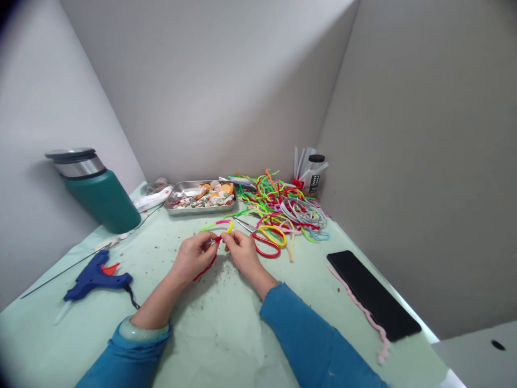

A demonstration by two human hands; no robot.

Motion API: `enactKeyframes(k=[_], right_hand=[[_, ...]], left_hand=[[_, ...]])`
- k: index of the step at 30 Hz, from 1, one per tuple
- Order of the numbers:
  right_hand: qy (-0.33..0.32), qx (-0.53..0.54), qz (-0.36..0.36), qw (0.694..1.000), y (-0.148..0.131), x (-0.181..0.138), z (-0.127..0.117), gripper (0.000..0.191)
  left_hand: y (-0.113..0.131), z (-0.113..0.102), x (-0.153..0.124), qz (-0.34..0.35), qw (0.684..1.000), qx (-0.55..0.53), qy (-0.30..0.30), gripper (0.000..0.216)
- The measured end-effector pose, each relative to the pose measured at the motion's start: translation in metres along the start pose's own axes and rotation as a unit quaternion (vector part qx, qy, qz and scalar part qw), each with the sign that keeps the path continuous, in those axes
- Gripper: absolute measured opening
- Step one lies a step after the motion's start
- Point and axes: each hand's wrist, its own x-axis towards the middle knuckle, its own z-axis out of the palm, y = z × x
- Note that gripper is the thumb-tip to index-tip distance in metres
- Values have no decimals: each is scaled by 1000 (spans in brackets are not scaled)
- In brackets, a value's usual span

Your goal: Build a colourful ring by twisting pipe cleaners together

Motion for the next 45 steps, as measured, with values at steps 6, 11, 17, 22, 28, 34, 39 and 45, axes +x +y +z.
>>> enactKeyframes(k=[6,11,17,22,28,34,39,45], right_hand=[[-10,84,58,995,-1,2,-2,36],[4,97,72,993,-4,3,-1,35],[3,119,70,990,-4,2,-1,35],[6,129,74,989,-8,2,-1,35],[23,151,91,984,-11,3,-2,36],[9,157,85,984,-7,4,-3,37],[-31,152,80,985,-6,3,-3,34],[-70,148,64,984,-9,0,-3,27]], left_hand=[[3,-1,0,46,998,42,-22,18],[3,-1,-2,39,996,73,-29,22],[5,-1,-1,29,994,100,-42,22],[4,0,-1,6,997,81,-20,25],[4,-1,-2,-13,999,-30,-17,27],[7,-3,0,-17,998,-64,17,23],[5,-2,0,-24,998,-62,13,23],[4,-1,0,-33,997,-65,16,23]])
